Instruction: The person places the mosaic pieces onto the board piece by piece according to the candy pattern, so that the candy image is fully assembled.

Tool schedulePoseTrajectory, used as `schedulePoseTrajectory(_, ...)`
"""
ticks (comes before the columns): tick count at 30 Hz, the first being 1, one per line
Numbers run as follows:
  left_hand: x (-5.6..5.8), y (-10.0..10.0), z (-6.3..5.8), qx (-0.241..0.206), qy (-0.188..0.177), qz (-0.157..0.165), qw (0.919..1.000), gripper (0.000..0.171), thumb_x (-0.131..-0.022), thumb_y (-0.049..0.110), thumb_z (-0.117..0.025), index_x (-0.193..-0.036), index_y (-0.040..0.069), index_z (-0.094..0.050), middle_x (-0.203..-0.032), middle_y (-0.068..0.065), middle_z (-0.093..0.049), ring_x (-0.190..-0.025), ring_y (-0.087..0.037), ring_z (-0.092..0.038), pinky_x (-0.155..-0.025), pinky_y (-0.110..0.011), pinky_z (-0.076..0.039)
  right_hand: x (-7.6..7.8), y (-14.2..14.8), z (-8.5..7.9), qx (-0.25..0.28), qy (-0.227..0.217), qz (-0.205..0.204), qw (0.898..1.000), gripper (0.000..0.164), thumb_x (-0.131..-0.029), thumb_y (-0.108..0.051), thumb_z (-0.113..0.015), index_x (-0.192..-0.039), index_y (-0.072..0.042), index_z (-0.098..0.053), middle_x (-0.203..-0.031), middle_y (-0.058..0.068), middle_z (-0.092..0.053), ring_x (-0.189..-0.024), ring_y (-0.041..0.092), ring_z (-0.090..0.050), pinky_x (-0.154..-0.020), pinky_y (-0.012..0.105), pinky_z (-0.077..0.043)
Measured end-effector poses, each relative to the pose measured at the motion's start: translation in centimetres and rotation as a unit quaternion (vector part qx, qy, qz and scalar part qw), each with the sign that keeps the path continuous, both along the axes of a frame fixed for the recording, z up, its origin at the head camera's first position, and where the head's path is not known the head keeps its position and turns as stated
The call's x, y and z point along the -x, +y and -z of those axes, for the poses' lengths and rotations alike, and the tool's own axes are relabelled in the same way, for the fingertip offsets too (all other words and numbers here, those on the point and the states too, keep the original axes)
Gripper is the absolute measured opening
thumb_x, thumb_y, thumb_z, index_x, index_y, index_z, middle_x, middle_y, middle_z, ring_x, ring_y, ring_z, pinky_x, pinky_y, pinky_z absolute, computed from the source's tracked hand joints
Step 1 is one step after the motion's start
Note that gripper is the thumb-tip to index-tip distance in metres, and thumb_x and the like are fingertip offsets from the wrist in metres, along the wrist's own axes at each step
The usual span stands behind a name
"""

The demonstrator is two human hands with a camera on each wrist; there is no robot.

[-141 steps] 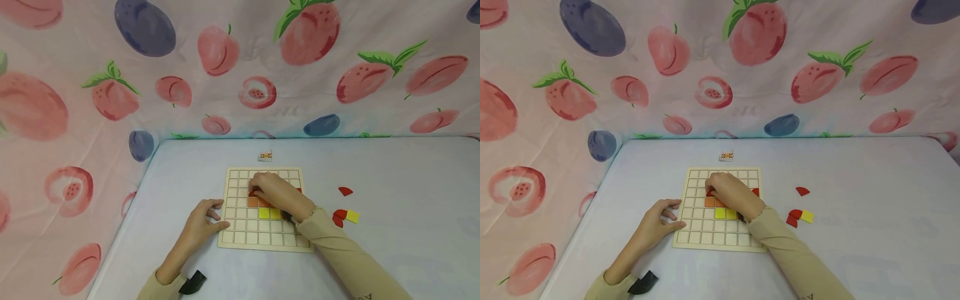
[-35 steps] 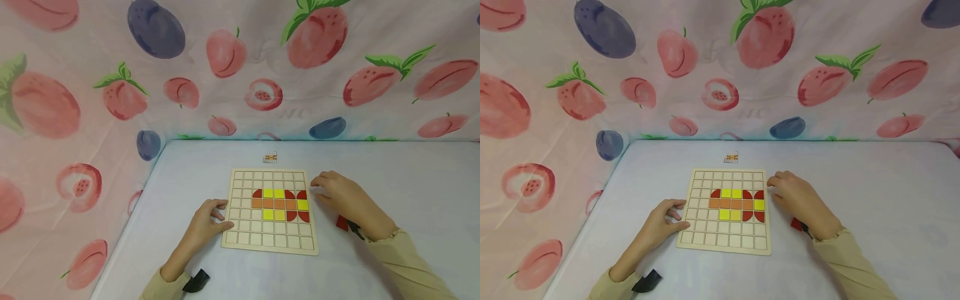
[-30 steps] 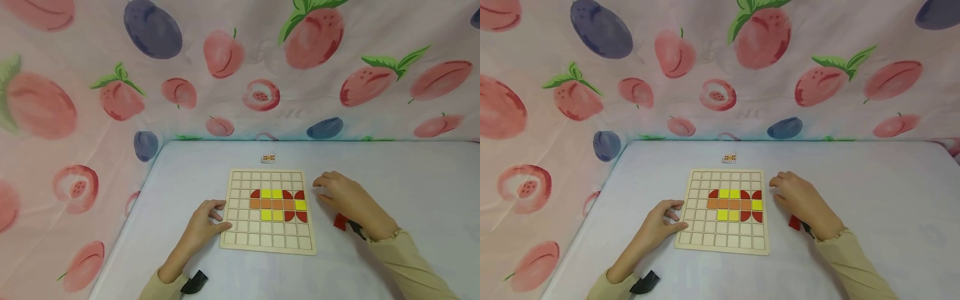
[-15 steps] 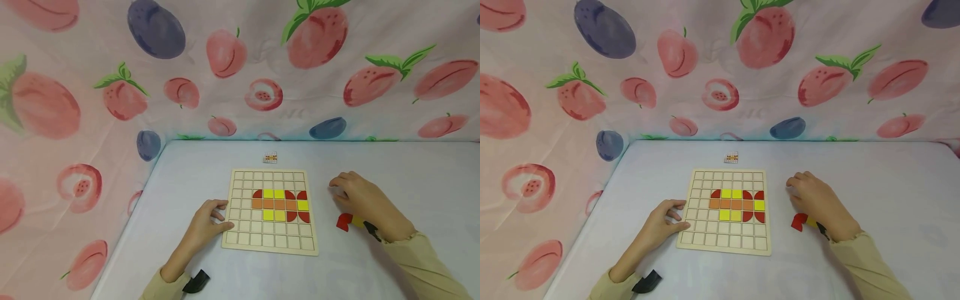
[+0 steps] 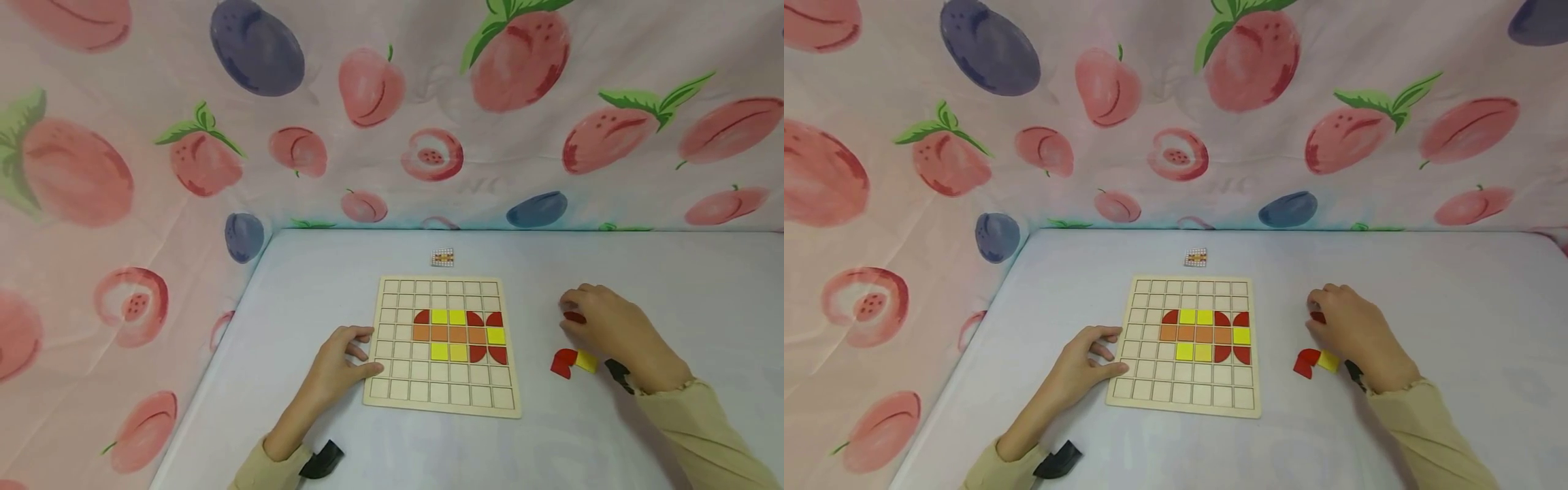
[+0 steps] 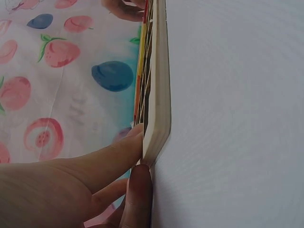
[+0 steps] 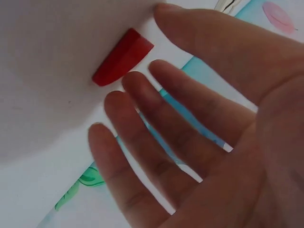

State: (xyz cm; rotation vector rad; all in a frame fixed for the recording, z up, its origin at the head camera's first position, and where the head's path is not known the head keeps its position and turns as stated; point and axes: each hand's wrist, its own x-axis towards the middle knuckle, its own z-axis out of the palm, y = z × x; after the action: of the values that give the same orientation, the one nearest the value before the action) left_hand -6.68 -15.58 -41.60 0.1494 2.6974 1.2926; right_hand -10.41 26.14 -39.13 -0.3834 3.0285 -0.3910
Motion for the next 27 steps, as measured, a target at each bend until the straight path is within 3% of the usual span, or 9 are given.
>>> schedulePoseTrajectory(11, -0.03, 0.09, -0.09, 0.001, 0.001, 0.0, 1.0, 0.059, -0.075, 0.012, -0.087, -0.129, 0.008, -0.062, -0.114, -0.004, -0.06, -0.089, -0.013, -0.06, -0.076, -0.027, -0.049, 0.24, 0.78, 0.04, 0.035, -0.024, -0.011, 0.999, 0.018, -0.08, -0.004, -0.079, -0.092, 0.005, -0.069, -0.082, 0.009, -0.063, -0.075, 0.025, -0.06, -0.075, 0.048, -0.055)
schedulePoseTrajectory(17, 0.0, 0.03, -0.04, 0.004, 0.003, -0.001, 1.0, 0.059, -0.075, 0.012, -0.087, -0.128, 0.008, -0.062, -0.114, -0.004, -0.06, -0.089, -0.013, -0.06, -0.076, -0.027, -0.049, 0.23, 0.72, -0.16, 0.038, -0.034, -0.004, 0.999, 0.016, -0.081, -0.002, -0.077, -0.094, 0.005, -0.071, -0.083, 0.01, -0.064, -0.075, 0.025, -0.06, -0.074, 0.048, -0.055)
schedulePoseTrajectory(27, 0.03, 0.1, -0.05, 0.004, 0.001, -0.002, 1.0, 0.059, -0.075, 0.011, -0.087, -0.129, 0.007, -0.062, -0.114, -0.004, -0.06, -0.089, -0.013, -0.06, -0.076, -0.027, -0.049, 0.18, 0.81, -0.82, 0.051, -0.018, -0.001, 0.999, 0.014, -0.083, 0.002, -0.067, -0.095, 0.005, -0.072, -0.084, 0.013, -0.068, -0.073, 0.025, -0.059, -0.071, 0.047, -0.055)
